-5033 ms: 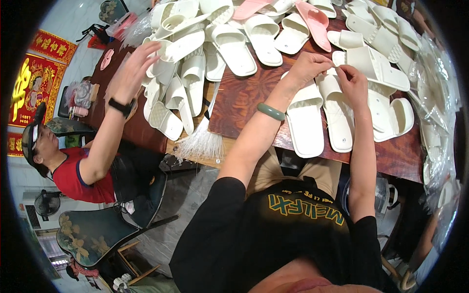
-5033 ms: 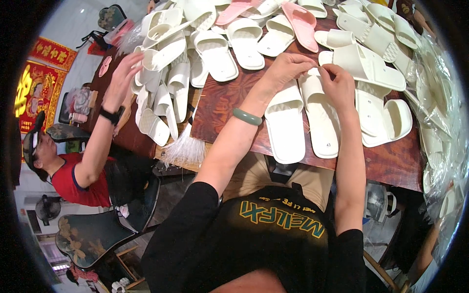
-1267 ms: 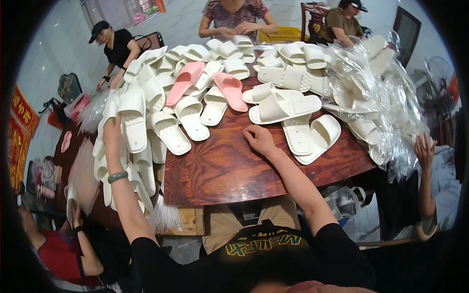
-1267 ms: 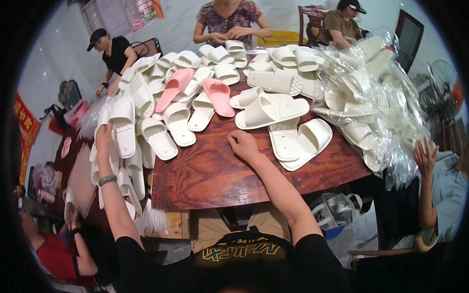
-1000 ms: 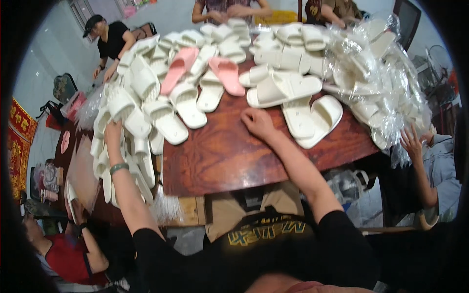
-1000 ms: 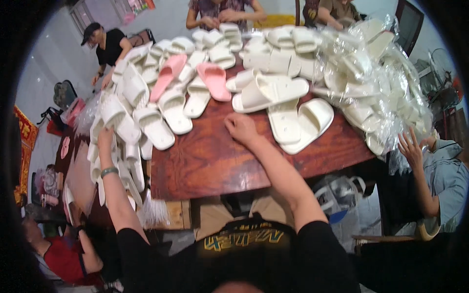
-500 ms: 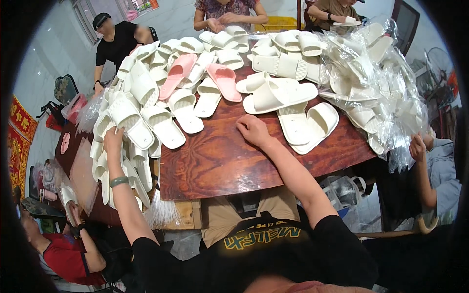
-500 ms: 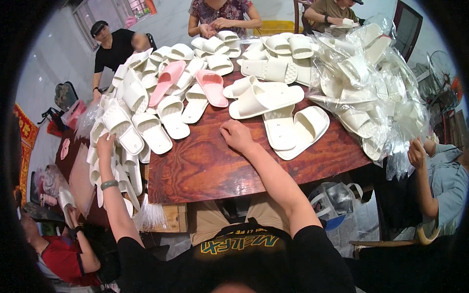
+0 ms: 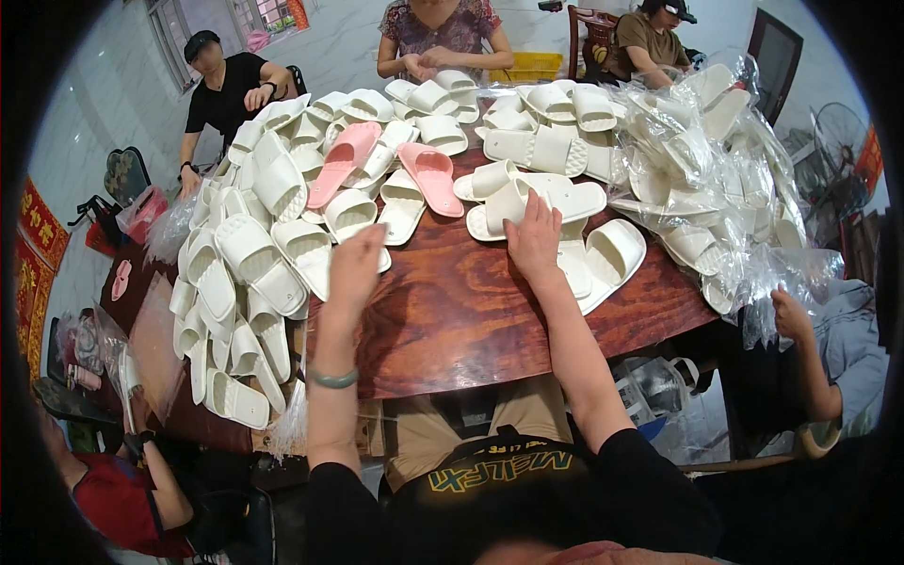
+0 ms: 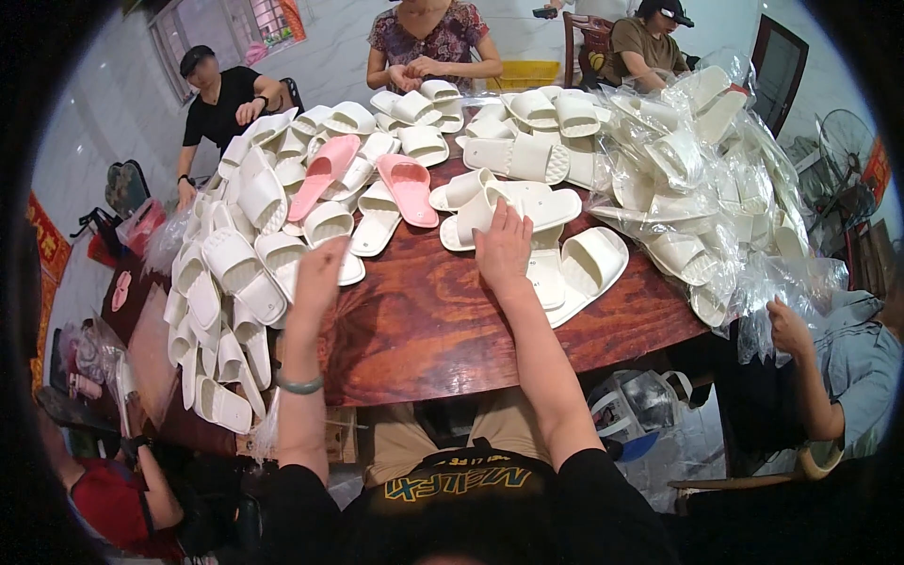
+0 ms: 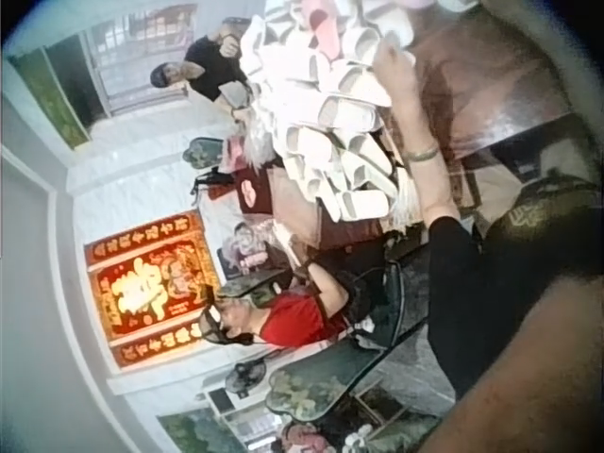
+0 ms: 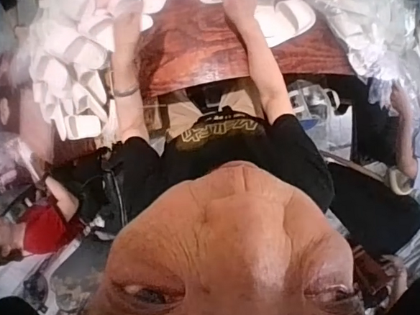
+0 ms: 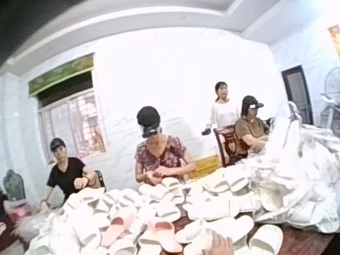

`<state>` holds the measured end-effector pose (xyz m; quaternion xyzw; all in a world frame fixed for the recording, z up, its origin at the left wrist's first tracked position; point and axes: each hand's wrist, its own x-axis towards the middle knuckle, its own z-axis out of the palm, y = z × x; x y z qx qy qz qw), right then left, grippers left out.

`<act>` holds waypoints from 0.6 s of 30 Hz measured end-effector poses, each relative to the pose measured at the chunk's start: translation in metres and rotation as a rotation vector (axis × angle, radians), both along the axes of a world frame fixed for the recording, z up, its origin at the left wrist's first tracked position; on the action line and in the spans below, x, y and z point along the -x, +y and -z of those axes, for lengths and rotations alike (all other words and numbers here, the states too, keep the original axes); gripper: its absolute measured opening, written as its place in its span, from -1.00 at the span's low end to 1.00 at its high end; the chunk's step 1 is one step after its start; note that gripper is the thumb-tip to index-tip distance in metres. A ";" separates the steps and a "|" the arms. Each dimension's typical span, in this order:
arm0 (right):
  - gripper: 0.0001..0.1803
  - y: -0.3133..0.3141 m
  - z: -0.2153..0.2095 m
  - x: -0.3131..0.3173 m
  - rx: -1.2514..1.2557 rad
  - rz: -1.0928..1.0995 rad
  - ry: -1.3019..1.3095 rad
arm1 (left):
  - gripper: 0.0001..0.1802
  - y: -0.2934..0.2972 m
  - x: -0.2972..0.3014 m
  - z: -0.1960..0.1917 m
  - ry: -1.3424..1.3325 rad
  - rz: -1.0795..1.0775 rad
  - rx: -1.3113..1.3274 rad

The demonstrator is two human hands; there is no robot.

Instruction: Assembling and sorting white rubber slippers at a shared table.

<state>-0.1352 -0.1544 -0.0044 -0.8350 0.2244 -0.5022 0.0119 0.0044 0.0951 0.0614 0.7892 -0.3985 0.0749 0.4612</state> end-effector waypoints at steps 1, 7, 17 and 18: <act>-0.39 -0.007 0.006 0.001 -0.052 -0.031 0.071 | -0.58 -0.016 0.007 0.005 0.050 0.010 -0.055; -0.42 0.008 -0.001 -0.005 -0.427 -0.283 0.101 | -0.58 -0.052 0.016 0.045 0.134 0.007 -0.176; -0.28 -0.065 -0.016 -0.036 -0.250 -0.121 0.137 | -0.63 -0.057 -0.004 0.089 -0.035 -0.031 -0.215; -0.26 -0.099 -0.011 -0.035 -0.182 -0.040 0.228 | -0.63 -0.070 0.002 0.088 -0.036 -0.007 -0.198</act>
